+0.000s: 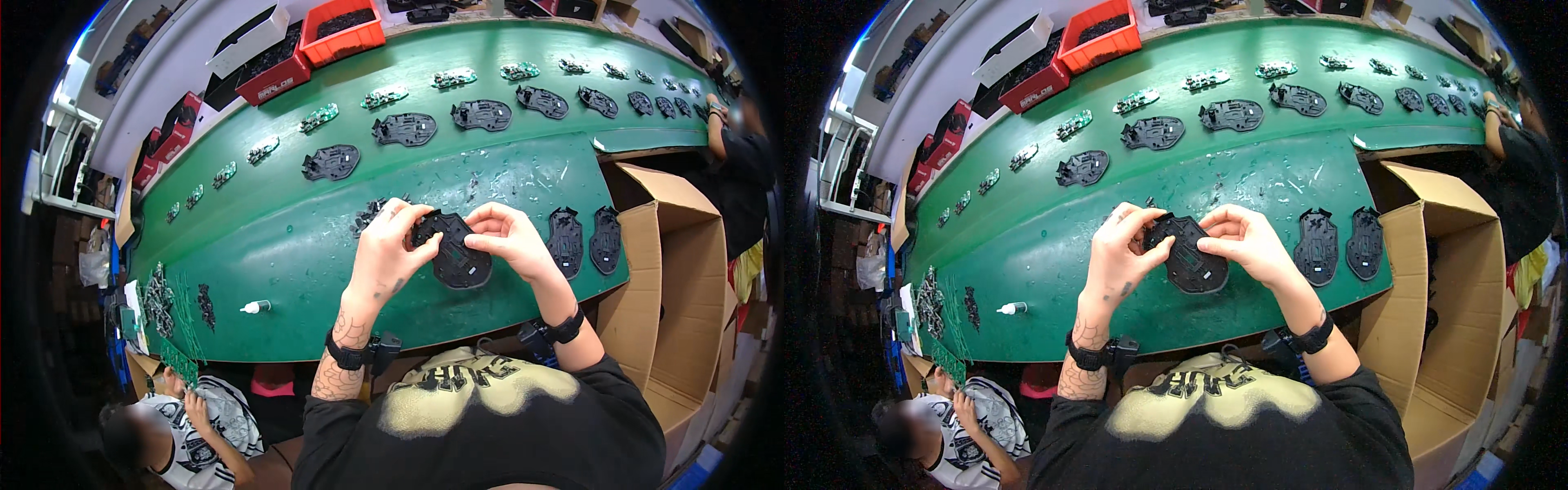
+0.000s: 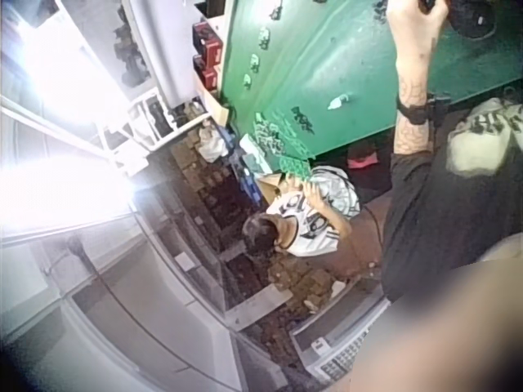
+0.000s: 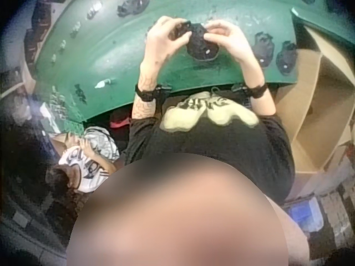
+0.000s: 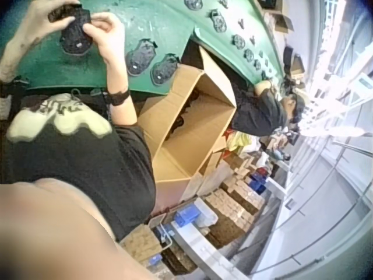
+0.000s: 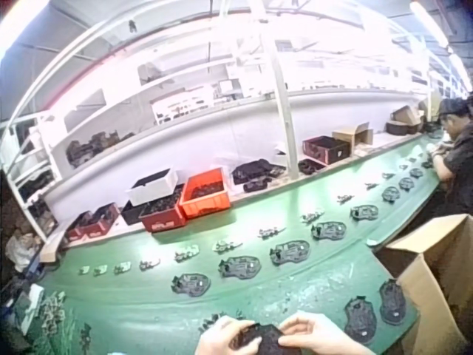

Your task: The person assembles small electronic components on a green workbench. They apply glue to black plastic housings, insert small parts, and place the assembled units into a cardboard box. The person also handles circuit boards and other small parts throughout the process.

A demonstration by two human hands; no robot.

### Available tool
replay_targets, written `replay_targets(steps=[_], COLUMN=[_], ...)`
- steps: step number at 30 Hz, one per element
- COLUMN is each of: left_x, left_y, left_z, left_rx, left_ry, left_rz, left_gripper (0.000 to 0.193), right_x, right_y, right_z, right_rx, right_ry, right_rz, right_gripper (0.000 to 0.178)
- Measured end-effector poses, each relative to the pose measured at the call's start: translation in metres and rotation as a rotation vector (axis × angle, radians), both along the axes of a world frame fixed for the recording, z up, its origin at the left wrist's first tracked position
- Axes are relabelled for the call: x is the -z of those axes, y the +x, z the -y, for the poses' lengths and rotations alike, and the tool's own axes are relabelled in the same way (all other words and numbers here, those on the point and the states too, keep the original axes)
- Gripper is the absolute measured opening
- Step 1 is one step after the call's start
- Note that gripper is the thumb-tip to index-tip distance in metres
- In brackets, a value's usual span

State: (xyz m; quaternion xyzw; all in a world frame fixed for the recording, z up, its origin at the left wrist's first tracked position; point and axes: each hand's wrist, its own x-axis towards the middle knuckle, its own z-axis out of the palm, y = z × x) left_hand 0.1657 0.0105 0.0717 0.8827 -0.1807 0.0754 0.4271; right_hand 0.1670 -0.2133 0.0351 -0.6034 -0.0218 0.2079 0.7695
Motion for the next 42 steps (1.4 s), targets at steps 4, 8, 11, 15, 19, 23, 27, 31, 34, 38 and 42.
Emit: replay_targets(steps=[4,8,11,15,19,23,27,31,34,38,42], left_x=[-0.001,0.002,0.000,0.000,0.006,0.011,-0.004,0.014,0.064,0.090,0.090], left_y=[-0.002,-0.002,0.000,0.004,0.007,0.012,0.045,0.099,0.122,0.137,0.132], left_z=[-0.003,-0.004,-0.003,-0.003,-0.009,-0.018,-0.062,-0.151,-0.243,-0.261,-0.269], left_rx=[0.026,0.082,0.127,0.145,0.152,0.150,-0.061,-0.661,-0.949,-1.092,-1.108], left_ry=[0.023,0.031,0.070,0.085,0.071,0.026,0.009,-0.059,0.154,0.230,0.290], left_rz=[-0.024,-0.031,-0.034,-0.019,-0.006,-0.019,0.181,0.246,0.294,0.058,0.016], left_gripper=[0.035,0.035,0.035,0.035,0.035,0.035,0.032,0.036,0.034,0.041,0.047], right_x=[0.002,0.000,-0.018,-0.024,-0.028,-0.020,-0.027,-0.010,-0.009,0.022,0.021], right_y=[0.004,0.017,0.022,0.036,0.039,0.023,0.005,-0.019,-0.031,-0.041,-0.043], right_z=[0.002,0.009,0.008,0.011,0.001,-0.002,0.019,0.065,0.079,0.094,0.078], right_rx=[-0.109,-0.299,-0.421,-0.551,-0.525,-0.289,0.180,0.480,0.511,0.462,0.433], right_ry=[-0.021,-0.110,-0.220,-0.358,-0.406,-0.371,-0.282,-0.411,-0.921,-1.131,-0.964], right_rz=[0.032,0.105,0.180,0.292,0.357,0.247,0.337,0.440,0.565,0.714,0.601], right_gripper=[0.034,0.041,0.052,0.061,0.061,0.055,0.041,0.029,0.027,0.027,0.023])
